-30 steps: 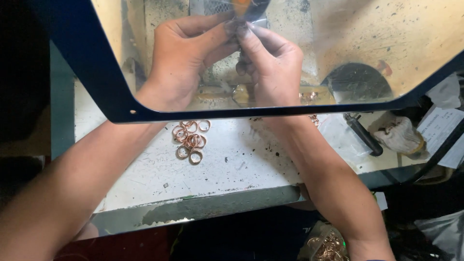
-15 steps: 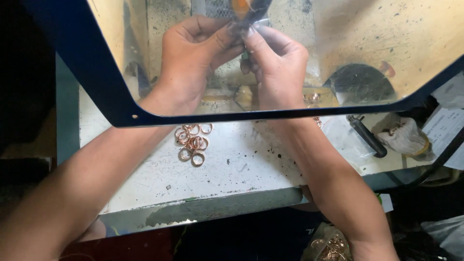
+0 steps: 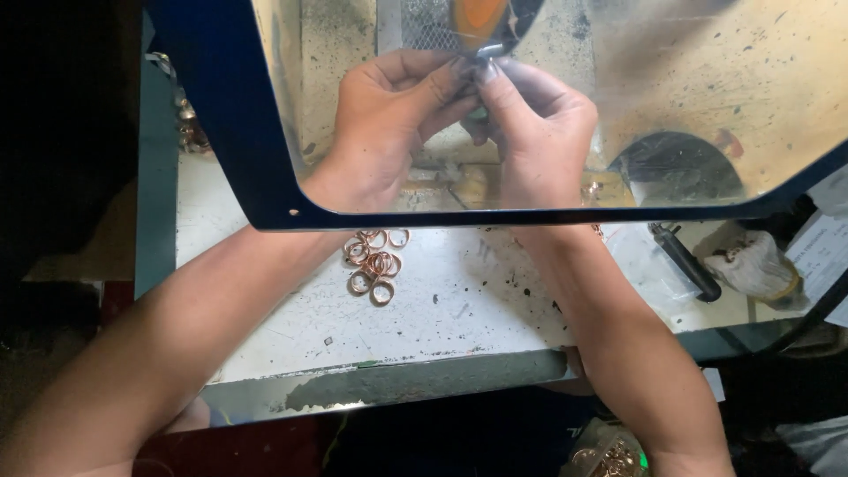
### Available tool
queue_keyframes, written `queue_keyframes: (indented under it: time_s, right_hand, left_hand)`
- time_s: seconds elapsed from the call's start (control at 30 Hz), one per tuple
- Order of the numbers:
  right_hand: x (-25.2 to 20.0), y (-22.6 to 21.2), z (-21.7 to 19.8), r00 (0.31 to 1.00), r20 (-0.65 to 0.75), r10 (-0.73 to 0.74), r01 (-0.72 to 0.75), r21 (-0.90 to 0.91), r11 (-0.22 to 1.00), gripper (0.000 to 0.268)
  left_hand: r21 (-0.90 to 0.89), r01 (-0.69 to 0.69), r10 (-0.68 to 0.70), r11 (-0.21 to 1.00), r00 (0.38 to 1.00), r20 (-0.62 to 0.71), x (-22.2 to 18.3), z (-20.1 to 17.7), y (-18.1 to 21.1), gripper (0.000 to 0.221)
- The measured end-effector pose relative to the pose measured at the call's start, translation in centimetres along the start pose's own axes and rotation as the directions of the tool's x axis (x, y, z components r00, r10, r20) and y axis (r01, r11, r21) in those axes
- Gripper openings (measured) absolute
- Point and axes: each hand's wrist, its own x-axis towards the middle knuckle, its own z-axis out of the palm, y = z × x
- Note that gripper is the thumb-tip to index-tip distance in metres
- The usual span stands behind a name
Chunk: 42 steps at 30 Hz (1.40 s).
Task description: Polishing metal rings using a motorized polishing wheel inside a protective enclosure.
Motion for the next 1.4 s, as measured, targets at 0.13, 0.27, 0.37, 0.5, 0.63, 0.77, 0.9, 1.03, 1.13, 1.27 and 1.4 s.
queue_keyframes:
  time_s: [0.13, 0.27, 0.37, 0.5, 0.63, 0.77, 0.9, 1.03, 1.13, 1.27, 1.4]
  right_hand:
    - [0.2, 0.9, 0.4, 0.996, -0.003, 0.093, -0.092, 0.094, 0.991, 0.028]
    - [0.2, 2.0, 0.5, 0.993, 0.077, 0.088, -0.105, 0.253, 0.962, 0.035]
    - [-0.9, 0.7, 0.9, 0.994, 0.111, -0.013, -0.007, 0.174, 0.985, 0.029]
    - [-1.9, 1.1, -0.1, 0.958, 0.204, -0.204, 0.149, 0.258, 0.955, 0.017]
    - [-2.1, 1.5, -0.7, 0.936, 0.213, -0.28, 0.213, 0.293, 0.932, 0.018]
    - [-2.2, 1.3, -1.0, 0.945, 0.196, -0.261, 0.208, 0.253, 0.945, 0.018]
    - [-2.3, 1.3, -0.8, 0.966, 0.149, -0.209, 0.176, 0.206, 0.962, 0.025]
    - [-1.8, 1.6, 0.1, 0.996, 0.054, -0.066, 0.055, 0.179, 0.982, 0.033]
    - [-1.4, 0.7, 1.1, 0.995, -0.016, 0.1, -0.096, 0.181, 0.979, 0.031]
    - [-0.7, 2.0, 1.1, 0.992, 0.028, 0.119, -0.122, 0.287, 0.95, 0.026]
    - [-0.7, 2.1, 1.1, 0.987, 0.074, 0.144, -0.161, 0.368, 0.916, 0.033]
  left_hand:
    - [0.087, -0.097, 0.096, 0.991, 0.995, 0.012, -0.2, -0.4, 0.3, 0.028]
    - [0.163, -0.194, 0.183, 0.967, 0.98, 0.078, -0.3, -0.8, 1.1, 0.026]
    - [0.235, -0.258, 0.203, 0.937, 0.951, 0.234, -1.4, -0.5, 3.1, 0.022]
    - [0.358, -0.316, 0.212, 0.879, 0.93, 0.3, -2.8, 0.1, 4.6, 0.022]
    - [0.343, -0.373, 0.219, 0.862, 0.885, 0.411, -2.6, -0.4, 4.1, 0.028]
    - [0.28, -0.333, 0.189, 0.9, 0.879, 0.439, -2.6, -0.3, 3.9, 0.022]
    - [0.289, -0.299, 0.16, 0.909, 0.893, 0.42, -2.3, -0.2, 3.7, 0.021]
    - [0.206, -0.151, 0.096, 0.967, 0.962, 0.257, -1.5, -0.2, 2.7, 0.019]
    - [0.124, -0.053, 0.034, 0.991, 0.989, 0.146, -0.5, -0.5, 1.7, 0.02]
    - [0.049, -0.059, 0.053, 0.997, 0.993, 0.109, 0.5, -1.0, 0.8, 0.018]
    - [0.018, -0.112, 0.108, 0.993, 0.98, 0.166, 0.1, -1.3, 1.0, 0.025]
